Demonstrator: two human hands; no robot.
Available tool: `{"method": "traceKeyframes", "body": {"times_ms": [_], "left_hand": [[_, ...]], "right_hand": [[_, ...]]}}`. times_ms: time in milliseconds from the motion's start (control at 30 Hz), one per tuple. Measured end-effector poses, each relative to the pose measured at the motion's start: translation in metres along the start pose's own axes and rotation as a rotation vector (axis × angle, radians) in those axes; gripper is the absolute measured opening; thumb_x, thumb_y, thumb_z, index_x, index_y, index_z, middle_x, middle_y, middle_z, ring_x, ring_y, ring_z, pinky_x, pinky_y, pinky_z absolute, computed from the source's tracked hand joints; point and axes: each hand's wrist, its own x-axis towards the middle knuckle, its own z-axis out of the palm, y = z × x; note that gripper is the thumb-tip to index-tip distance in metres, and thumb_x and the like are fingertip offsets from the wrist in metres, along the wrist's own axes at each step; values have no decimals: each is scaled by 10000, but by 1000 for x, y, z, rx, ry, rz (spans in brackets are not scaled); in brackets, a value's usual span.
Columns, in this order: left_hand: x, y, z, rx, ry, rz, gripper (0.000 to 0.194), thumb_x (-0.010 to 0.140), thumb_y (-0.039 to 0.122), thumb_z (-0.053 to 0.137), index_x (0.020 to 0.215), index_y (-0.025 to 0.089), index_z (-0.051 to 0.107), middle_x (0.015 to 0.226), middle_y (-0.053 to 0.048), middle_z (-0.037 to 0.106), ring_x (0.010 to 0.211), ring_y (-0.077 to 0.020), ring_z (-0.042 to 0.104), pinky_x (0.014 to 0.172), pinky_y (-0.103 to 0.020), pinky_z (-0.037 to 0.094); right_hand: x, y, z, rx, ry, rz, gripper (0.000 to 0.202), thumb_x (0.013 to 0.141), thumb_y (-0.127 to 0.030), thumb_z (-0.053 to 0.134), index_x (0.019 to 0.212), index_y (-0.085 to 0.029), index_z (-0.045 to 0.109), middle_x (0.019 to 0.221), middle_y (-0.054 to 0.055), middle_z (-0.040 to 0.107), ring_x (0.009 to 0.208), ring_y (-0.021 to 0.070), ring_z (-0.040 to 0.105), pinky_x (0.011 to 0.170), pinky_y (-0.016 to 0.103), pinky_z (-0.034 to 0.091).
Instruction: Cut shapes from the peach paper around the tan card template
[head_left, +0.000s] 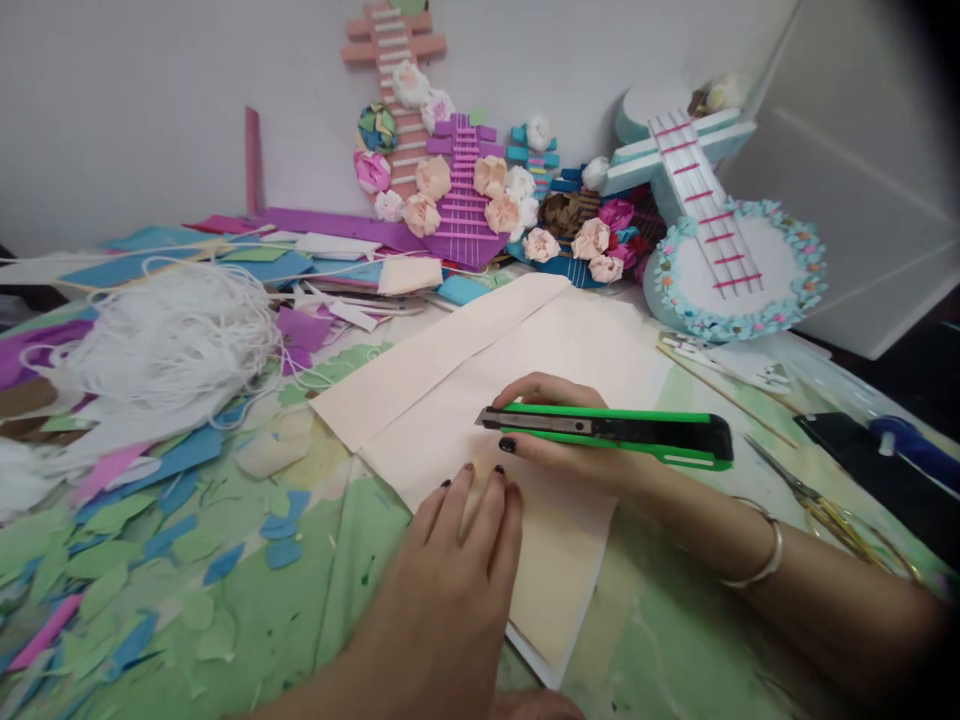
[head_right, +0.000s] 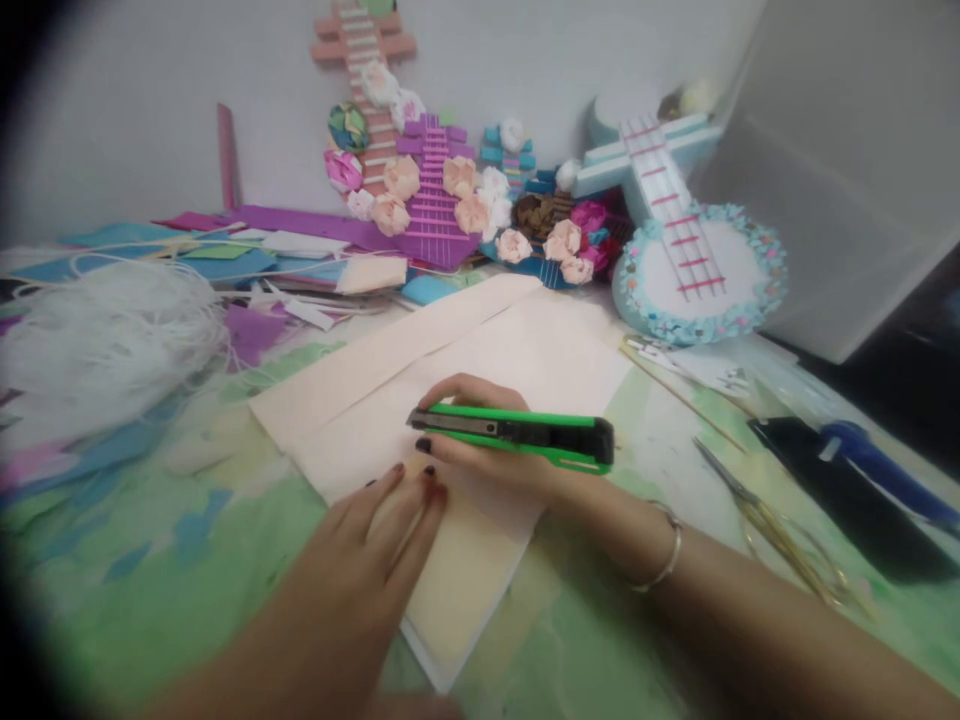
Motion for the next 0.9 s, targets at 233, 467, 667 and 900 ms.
{"method": "traceKeyframes", "body": {"times_ms": [233,467,667,900], "left_hand": [[-3,4,6,33,18,-22,1075,716,847,344,1410,28,387,1444,-228,396,1326,-434,287,1050,-518,233],[-3,5,8,78,21,-16,1022,745,801,357,1416,29,374,1444,-227,395,1325,-437,280,1049,-513,235],[-3,3,9,127,-20,-16,703,855,415,439,1444,50,319,1462,-201,382,1329,-427,296,1031,-516,292],[1,0,3,51,-70,-13,653,836,475,476,1361,87,461,1349,-208,507,1258,-452,396,995,-571,345]], "right_hand": [[-6,11,-2,48,-39,-37,236,816,-246,656,1031,-159,611,961,64,695,854,158,660,755,273,531],[-8,12,1,190,1,75,306,861,-295,605,1139,-171,574,800,35,694,630,126,653,601,246,538],[18,1,6,172,-43,-2,268,861,-244,572,1126,-215,541,869,30,686,802,162,699,744,283,551],[61,-22,30,-73,-371,77,110,809,-150,542,878,-233,563,726,-30,684,706,142,681,575,204,492]]}}
